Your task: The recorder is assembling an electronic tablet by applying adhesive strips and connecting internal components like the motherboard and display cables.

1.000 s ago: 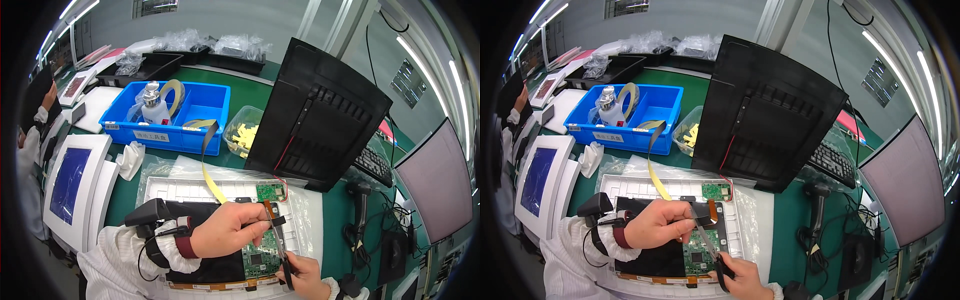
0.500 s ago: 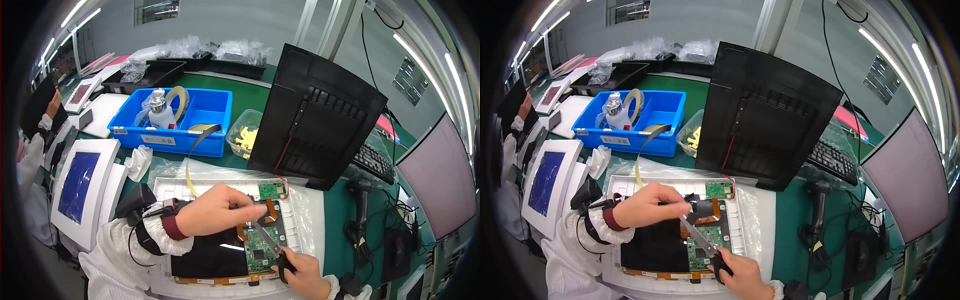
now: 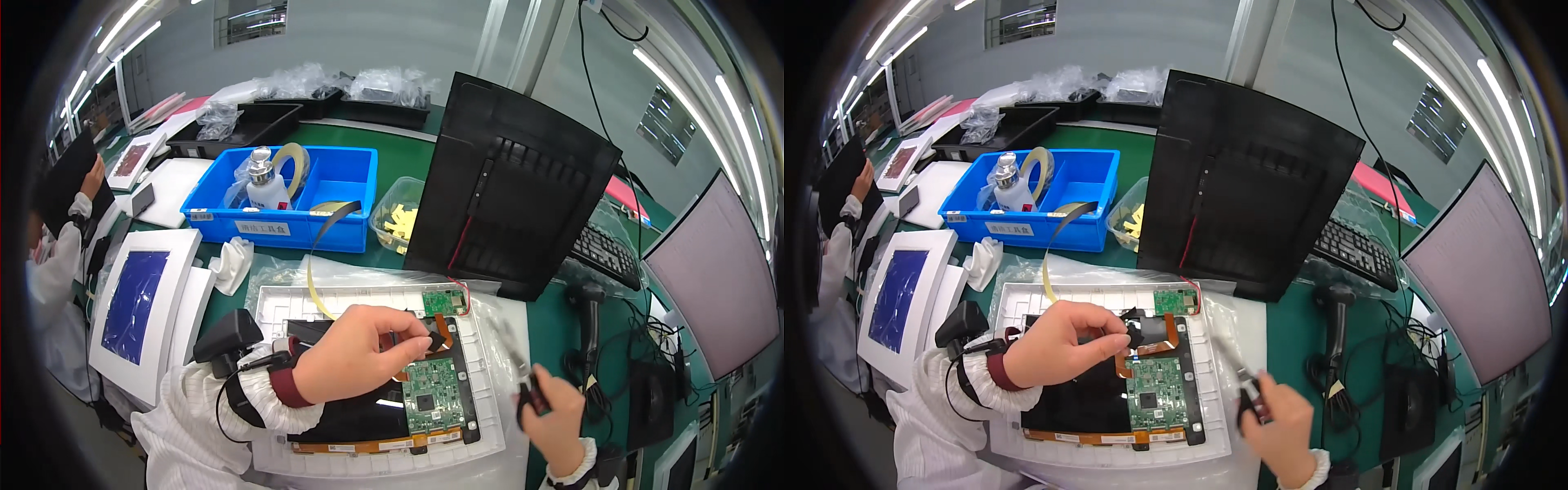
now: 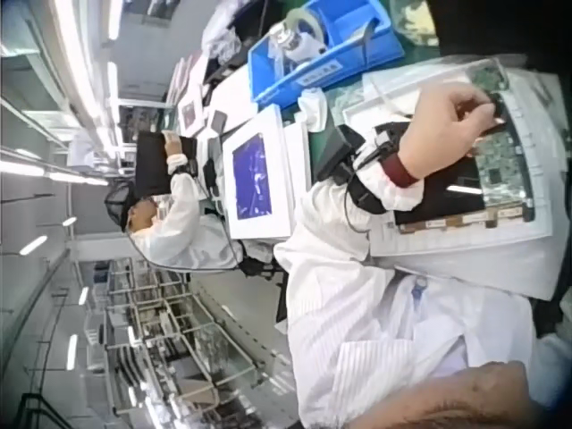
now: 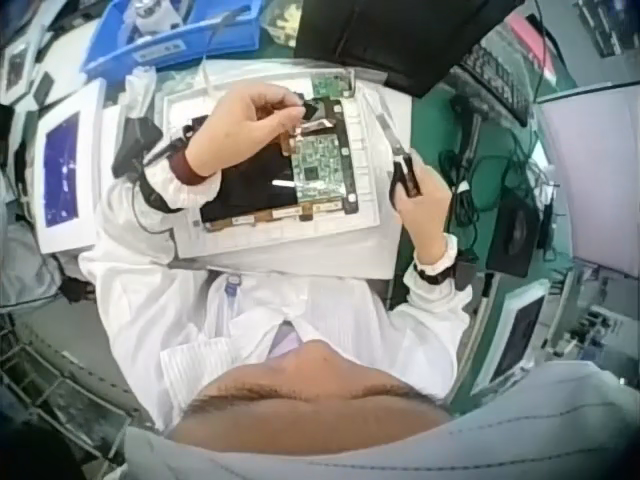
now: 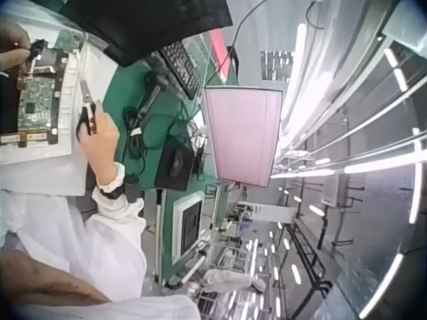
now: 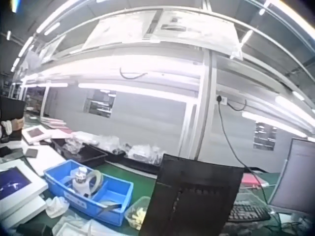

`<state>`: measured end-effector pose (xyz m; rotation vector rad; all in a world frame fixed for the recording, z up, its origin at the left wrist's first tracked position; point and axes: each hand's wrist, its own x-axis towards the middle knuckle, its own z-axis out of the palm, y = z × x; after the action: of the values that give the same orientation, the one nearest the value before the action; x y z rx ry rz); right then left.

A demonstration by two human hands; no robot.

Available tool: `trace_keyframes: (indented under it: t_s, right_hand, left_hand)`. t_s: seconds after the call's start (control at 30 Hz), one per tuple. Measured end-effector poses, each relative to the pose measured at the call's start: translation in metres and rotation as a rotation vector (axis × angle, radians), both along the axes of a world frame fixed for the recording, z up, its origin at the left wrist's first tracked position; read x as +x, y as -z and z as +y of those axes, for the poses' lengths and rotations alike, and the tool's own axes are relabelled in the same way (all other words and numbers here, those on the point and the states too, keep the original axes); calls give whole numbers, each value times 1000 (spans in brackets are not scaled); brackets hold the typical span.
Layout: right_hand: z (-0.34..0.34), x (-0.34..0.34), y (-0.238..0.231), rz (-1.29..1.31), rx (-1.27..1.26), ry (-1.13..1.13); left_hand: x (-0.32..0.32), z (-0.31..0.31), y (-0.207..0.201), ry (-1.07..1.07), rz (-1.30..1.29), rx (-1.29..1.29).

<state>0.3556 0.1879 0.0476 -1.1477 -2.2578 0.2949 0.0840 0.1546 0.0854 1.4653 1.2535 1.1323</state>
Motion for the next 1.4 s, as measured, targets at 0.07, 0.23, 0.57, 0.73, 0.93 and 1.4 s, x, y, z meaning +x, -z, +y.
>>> trace_keyframes:
  t_s: [0.07, 0.23, 0.57, 0.73, 0.93, 1.4]
  right_hand:
    - [11, 16, 5, -80, 74, 168]
    - [30, 44, 31, -395, 102, 243]
    - [-15, -37, -27, 10, 191, -395]
    - [-22, -53, -3, 95, 304, -477]
    - [-24, -56, 6, 288, -78, -357]
    - [-28, -58, 15, 848, -1131, -179]
  left_hand:
    - [3, -6, 7, 55, -100, -29]
    - [14, -10, 15, 196, -52, -149]
    - [24, -24, 22, 230, -50, -297]
    - [28, -26, 17, 293, -25, -352]
    - [33, -29, 21, 166, 169, 36]
    - [43, -26, 38, -92, 420, 543]
